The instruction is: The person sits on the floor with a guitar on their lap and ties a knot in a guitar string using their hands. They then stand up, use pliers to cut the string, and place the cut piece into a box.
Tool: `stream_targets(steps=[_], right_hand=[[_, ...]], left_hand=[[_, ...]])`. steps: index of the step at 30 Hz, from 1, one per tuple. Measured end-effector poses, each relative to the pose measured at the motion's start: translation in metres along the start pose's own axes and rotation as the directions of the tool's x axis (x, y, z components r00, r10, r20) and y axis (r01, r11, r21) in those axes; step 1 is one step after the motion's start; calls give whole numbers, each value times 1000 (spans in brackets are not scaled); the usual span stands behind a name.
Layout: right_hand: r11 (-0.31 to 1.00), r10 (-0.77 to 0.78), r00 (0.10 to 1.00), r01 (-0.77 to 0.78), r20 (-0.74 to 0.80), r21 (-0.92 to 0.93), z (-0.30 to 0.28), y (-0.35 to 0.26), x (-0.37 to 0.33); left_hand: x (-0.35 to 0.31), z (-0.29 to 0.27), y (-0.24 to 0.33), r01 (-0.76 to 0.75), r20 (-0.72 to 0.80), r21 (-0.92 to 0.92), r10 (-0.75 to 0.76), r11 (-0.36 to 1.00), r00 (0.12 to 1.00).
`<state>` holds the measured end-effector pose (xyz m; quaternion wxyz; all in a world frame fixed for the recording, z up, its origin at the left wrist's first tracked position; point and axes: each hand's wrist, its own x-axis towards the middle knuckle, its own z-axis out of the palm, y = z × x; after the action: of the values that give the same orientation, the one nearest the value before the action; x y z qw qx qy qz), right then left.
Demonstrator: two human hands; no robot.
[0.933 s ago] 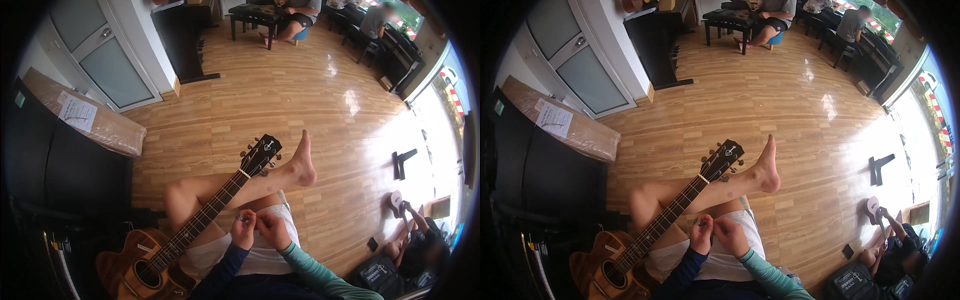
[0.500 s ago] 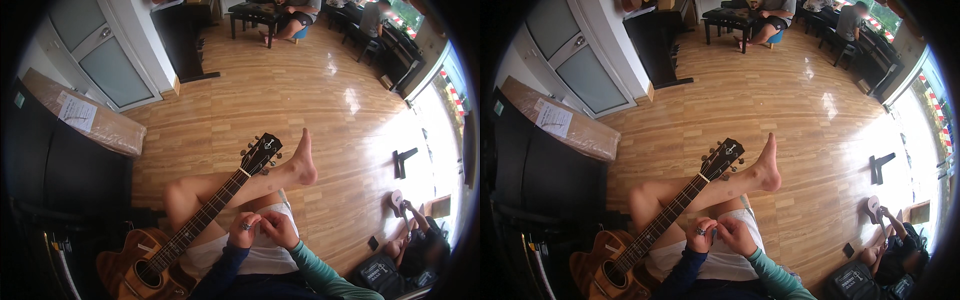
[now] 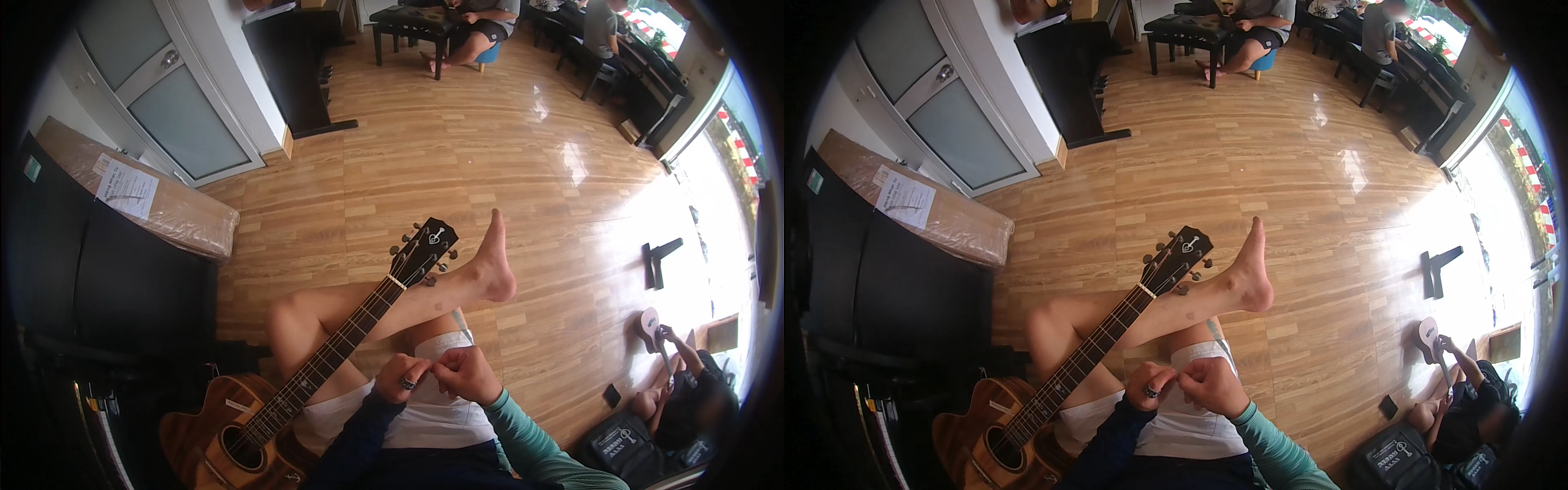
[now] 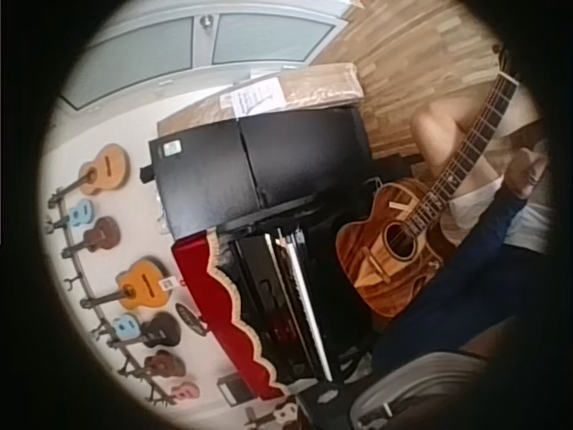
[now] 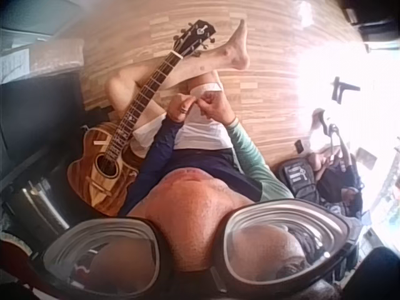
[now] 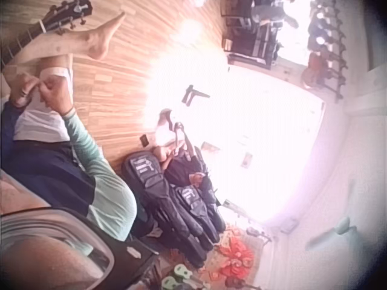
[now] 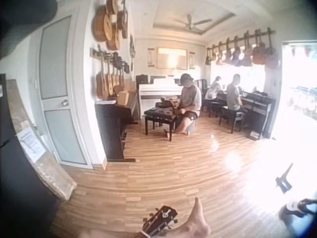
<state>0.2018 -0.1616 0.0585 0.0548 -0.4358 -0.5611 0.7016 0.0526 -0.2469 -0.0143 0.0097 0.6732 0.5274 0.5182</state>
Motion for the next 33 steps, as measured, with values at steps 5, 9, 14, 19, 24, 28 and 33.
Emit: stream_targets(steps=[5,9,14,19,24,28,33], right_hand=[[997,-41,999,40,13,69,2,18,4],[983,-132,991,130,7,130,10,20,5],[970,-225,968,234,-111,66,26,26,12],[714,-656,729,515,-195,-475,33,41,25],[698,-614,761,400,-209,-594,30,63,30],[861,-508,829,485,-232,-154,18,52,33],[877,-465,827,480,-317,-34,16,67,28]], left_hand=[[-7,9,-6,0,-69,-17,-1,1000,998],[-16,19,3,273,-179,-68,-281,960,943],[-15,25,12,572,-127,-510,-713,643,689],[-7,23,14,644,119,-747,-920,165,373],[21,34,36,592,162,-806,-963,-4,214],[17,39,43,679,18,-688,-929,257,370],[3,46,40,697,-134,-280,-746,660,653]])
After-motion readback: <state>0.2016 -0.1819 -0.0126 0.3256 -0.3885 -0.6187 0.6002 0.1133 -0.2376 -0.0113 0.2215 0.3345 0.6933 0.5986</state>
